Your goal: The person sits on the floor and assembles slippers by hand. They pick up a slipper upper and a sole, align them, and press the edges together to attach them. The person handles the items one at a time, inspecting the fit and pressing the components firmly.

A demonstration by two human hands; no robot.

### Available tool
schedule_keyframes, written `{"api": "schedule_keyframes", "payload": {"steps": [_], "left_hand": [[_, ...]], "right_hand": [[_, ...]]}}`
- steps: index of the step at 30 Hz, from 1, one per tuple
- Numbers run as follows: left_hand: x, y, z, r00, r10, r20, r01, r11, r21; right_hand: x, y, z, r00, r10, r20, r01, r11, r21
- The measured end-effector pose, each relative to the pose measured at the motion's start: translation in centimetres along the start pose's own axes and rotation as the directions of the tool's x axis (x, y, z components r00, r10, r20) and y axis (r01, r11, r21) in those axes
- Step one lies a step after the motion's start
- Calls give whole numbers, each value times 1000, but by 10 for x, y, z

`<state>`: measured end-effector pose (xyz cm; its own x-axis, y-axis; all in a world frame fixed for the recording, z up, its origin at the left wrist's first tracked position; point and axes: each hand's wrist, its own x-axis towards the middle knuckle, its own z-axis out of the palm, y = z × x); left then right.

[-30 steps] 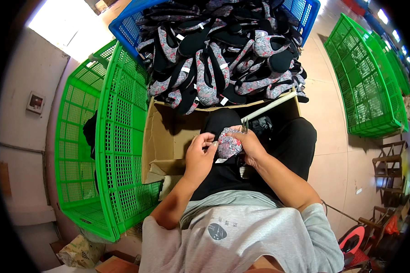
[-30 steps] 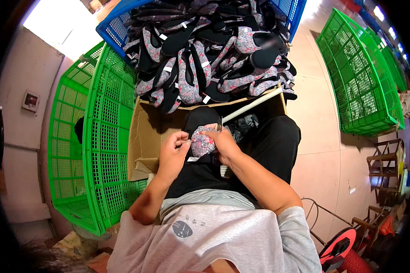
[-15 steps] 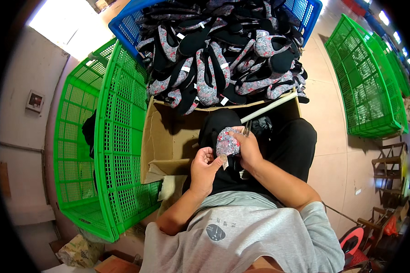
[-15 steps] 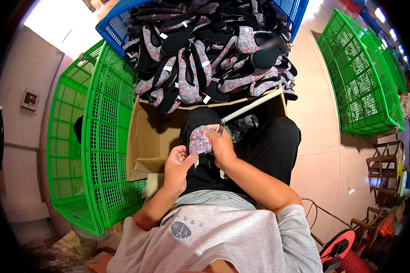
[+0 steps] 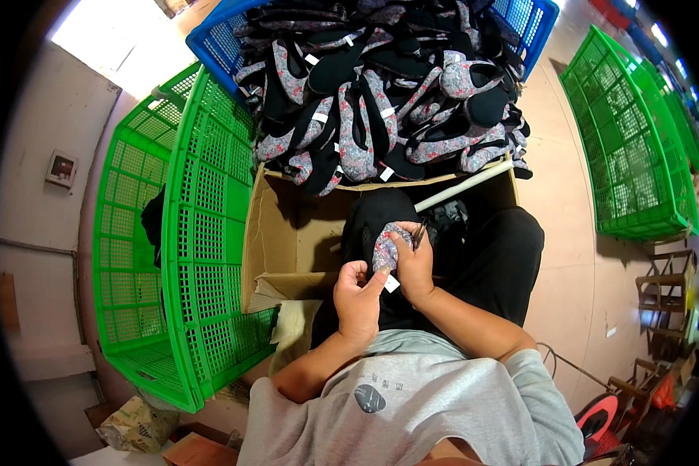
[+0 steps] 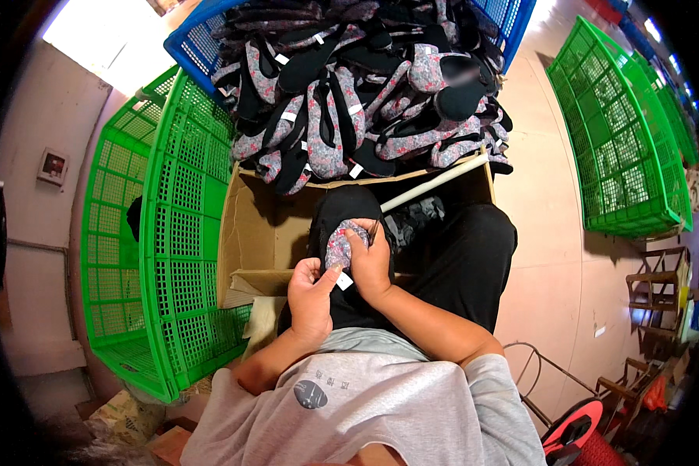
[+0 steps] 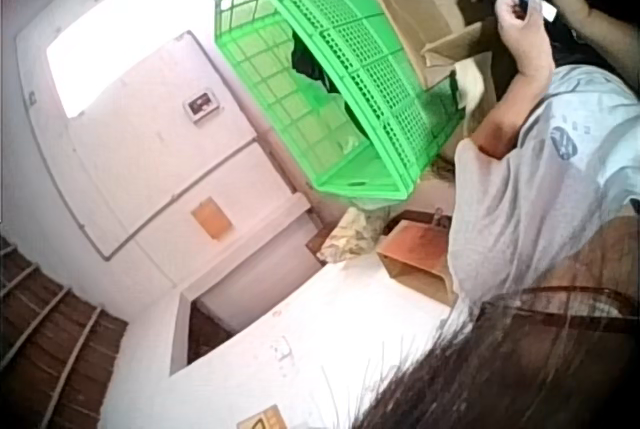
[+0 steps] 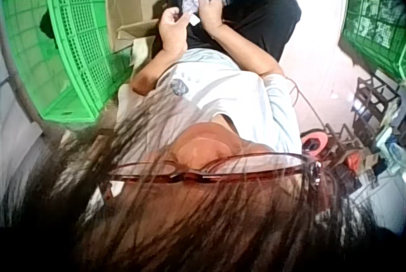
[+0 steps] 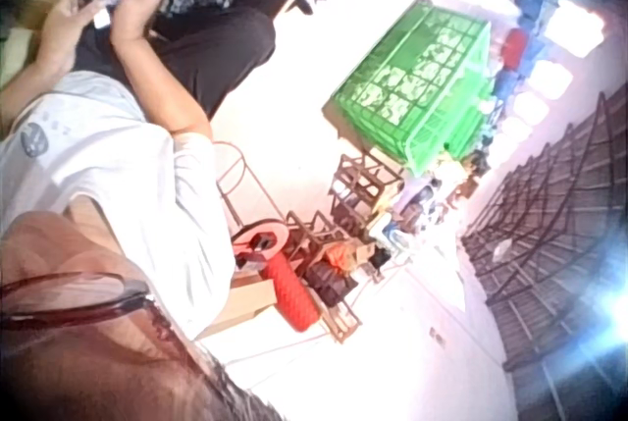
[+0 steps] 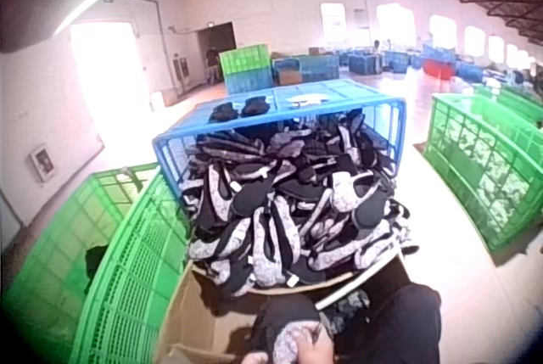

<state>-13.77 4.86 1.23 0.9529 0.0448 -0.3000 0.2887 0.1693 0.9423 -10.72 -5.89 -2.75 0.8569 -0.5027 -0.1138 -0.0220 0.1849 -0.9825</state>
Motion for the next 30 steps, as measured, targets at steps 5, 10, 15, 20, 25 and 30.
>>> {"api": "schedule_keyframes", "payload": {"steps": [5, 10, 15, 20, 25, 30], "left_hand": [[5, 1, 1, 955, 297, -3, -268, 868, 418], [13, -5, -6, 700, 699, 146, -620, 493, 610], [28, -1, -18, 546, 795, 265, -693, 252, 675], [48, 11, -26, 480, 814, 328, -733, 166, 659], [70, 27, -16, 328, 848, 416, -780, -5, 626], [84, 29, -8, 320, 865, 386, -768, -1, 640]], "right_hand": [[-1, -12, 7, 996, -79, -42, 74, 989, -126], [-3, -16, 9, 998, -48, -38, 44, 994, -98], [-7, -11, 2, 994, 96, 58, -100, 992, 79], [-17, -43, -2, 919, 342, 196, -383, 891, 243], [-13, -48, -7, 921, 335, 200, -377, 896, 236], [-6, -54, -7, 922, 339, 188, -372, 909, 185]]}}
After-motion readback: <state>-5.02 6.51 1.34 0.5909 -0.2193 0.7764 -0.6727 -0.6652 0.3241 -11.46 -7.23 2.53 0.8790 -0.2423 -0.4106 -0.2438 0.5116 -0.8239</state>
